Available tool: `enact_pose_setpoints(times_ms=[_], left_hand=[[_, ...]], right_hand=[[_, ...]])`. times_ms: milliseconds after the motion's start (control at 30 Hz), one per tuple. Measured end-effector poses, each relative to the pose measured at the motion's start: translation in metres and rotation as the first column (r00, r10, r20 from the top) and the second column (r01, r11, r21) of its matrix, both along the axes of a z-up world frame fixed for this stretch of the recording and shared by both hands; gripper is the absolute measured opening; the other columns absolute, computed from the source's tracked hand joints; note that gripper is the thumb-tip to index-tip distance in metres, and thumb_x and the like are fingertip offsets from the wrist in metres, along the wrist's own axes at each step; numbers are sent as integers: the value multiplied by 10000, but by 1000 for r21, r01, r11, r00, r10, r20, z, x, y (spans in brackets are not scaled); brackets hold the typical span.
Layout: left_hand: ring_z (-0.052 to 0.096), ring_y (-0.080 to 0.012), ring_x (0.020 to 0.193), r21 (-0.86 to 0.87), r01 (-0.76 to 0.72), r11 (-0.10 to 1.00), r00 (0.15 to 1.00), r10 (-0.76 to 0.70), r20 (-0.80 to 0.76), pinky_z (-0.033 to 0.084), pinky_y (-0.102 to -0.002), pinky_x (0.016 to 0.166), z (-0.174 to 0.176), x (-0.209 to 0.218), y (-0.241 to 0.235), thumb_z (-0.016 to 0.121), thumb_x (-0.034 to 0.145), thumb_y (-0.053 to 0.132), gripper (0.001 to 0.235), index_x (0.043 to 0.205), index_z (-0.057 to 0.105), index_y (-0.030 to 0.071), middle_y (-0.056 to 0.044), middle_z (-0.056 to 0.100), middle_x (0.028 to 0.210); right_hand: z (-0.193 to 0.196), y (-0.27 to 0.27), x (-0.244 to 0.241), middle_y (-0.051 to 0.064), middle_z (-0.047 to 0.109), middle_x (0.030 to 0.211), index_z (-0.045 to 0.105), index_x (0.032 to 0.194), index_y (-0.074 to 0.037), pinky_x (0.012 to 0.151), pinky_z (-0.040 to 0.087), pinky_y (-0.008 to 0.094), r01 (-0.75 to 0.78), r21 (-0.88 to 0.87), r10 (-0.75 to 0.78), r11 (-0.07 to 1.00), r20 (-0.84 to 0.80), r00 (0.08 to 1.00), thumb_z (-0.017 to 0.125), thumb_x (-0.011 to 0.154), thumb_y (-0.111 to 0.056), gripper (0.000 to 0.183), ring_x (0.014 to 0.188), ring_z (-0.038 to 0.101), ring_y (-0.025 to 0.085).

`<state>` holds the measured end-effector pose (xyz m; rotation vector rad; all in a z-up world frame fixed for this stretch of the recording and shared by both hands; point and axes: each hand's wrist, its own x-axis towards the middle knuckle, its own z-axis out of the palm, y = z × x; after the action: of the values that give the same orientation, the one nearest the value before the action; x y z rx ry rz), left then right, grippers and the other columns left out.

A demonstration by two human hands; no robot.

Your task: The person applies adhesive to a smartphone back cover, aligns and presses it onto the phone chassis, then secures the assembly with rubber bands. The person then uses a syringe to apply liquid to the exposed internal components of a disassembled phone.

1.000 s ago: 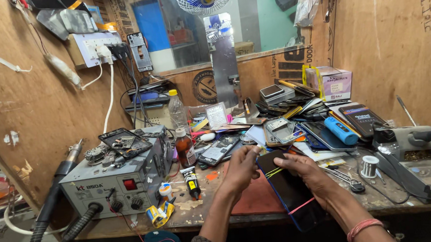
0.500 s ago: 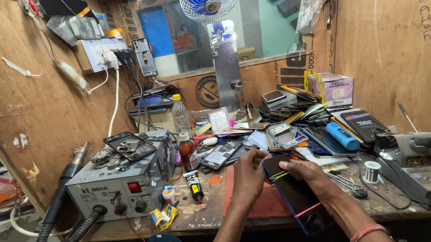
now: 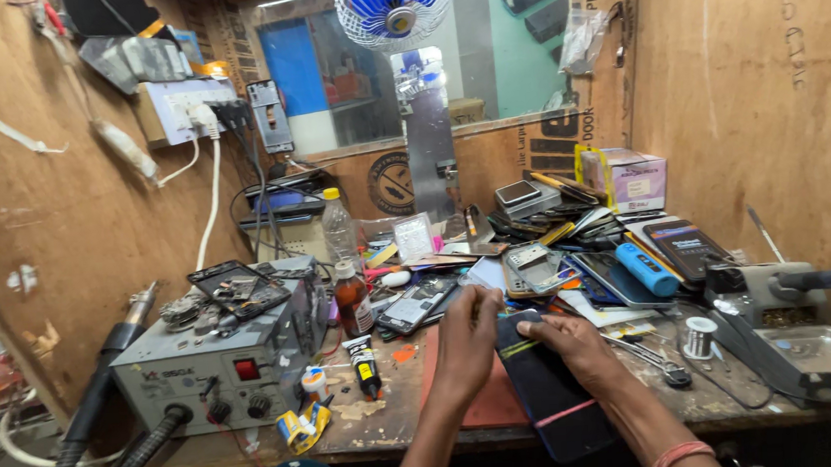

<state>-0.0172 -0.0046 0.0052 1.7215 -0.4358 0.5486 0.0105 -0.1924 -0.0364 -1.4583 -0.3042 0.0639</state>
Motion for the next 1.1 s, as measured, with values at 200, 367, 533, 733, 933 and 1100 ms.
enact_pose_setpoints(times_ms=[200,367,533,733,933,1100], left_hand=[[739,-275,752,221,-236,946,971,240,6,557,-398,694,15,-94,-28,694,918,246,192,952,748,65,-139,748,826],[701,-322,692,227,-423,877,891,357,280,534,-457,623,-13,-128,-47,759,862,177,100,834,773,81,-102,701,722],[726,-317,689,179,-436,882,856,345,385,575,-426,610,-53,-122,-44,803,852,140,87,912,787,80,-103,708,739],[812,-235,856,3,-478,878,787,427,446,644,-308,706,-63,-116,-40,743,940,130,124,1039,779,65,-103,793,944],[777,-188,720,-11,-366,930,863,335,-379,621,-293,632,-27,-116,-30,784,862,235,576,1372,548,112,-4,659,1100],[779,-192,643,-96,-57,994,938,21,-345,611,-314,562,-4,-95,-31,765,890,207,338,1115,710,-40,-144,788,818]], right_hand=[[-2,-5,9,52,751,820,768,978,-23,603,525,248,207,243,-192,948,-83,978,711,861,-315,320,641,663,121],[-1,1,-5,76,727,828,767,980,8,601,530,261,386,257,-387,886,-47,921,688,910,-292,318,658,656,144],[8,20,-6,130,701,806,720,945,9,533,569,388,546,321,-483,774,-257,837,659,916,-281,297,608,669,236],[11,17,-11,110,696,800,694,965,-5,520,589,390,542,392,-470,743,-270,840,642,927,-289,291,600,673,219],[9,17,-14,85,714,867,683,1038,-47,585,593,340,382,483,-363,788,-137,922,622,951,-249,228,671,696,193],[6,13,-8,81,701,898,652,1103,-55,636,583,352,324,516,-291,793,-146,945,610,994,-294,266,714,687,198]])
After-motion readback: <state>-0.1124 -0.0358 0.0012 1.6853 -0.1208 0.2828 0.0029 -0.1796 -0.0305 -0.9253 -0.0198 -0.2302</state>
